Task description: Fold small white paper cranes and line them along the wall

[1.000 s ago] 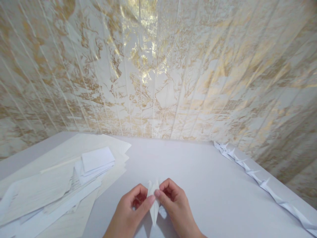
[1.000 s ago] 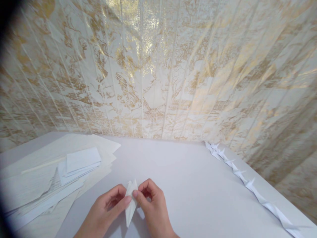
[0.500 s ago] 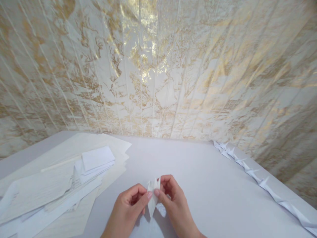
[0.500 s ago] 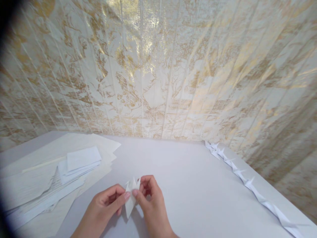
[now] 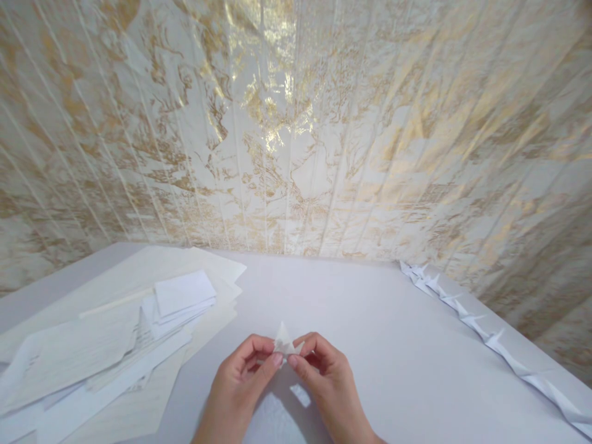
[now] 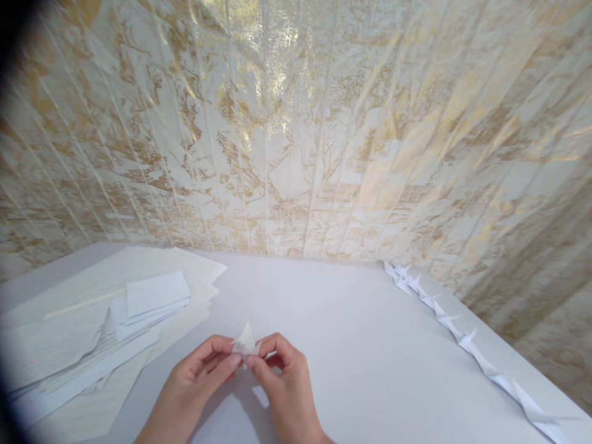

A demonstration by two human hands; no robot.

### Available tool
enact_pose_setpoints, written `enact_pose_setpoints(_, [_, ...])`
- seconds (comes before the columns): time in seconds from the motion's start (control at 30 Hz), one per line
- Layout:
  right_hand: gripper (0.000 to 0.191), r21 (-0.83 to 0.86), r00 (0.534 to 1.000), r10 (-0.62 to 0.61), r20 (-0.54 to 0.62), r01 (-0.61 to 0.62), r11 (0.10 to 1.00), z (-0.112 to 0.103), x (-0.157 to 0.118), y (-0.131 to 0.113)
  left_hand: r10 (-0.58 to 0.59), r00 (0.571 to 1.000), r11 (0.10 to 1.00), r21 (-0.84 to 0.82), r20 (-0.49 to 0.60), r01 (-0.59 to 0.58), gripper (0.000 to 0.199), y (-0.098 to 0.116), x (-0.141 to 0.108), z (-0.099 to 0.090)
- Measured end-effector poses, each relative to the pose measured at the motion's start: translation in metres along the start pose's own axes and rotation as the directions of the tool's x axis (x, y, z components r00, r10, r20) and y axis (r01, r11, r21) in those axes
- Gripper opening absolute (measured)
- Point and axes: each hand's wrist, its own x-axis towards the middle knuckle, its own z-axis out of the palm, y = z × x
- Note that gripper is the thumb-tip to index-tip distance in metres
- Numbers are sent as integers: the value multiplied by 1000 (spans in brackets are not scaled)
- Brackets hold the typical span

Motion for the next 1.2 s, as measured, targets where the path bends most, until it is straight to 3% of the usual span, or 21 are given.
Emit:
enact_pose_setpoints(0.3, [33, -62, 999, 23, -28, -24, 998, -2, 4, 4, 38, 995, 998, 54, 89, -42, 27, -7, 2, -7])
enact_pose_setpoints(0.47, [34, -6, 998, 56, 13, -56, 998, -1, 4, 6, 42, 998, 999, -21, 43, -41, 25, -8, 3, -4])
enact_pose_setpoints(0.67, [36, -33, 989, 109, 96, -106, 994, 0, 3, 3, 105, 989, 967, 224, 103, -126, 17, -8, 3, -3])
enact_pose_setpoints(0.8, [40, 92, 983, 150, 106, -160, 983, 1, 2, 2, 132, 980, 943, 285, 146, -170, 15, -8, -2, -2])
enact_pose_setpoints(1.0, [39, 80, 988, 132, 76, -138, 987, 1, 2, 0, -38, 963, 974, 226, 268, -25, 27, 1, -6, 1])
enact_pose_setpoints(1.2, [52, 68, 985, 142, 97, -148, 987, 0, 4, -1, -67, 951, 978, 210, 302, 2, 28, 0, -5, -2])
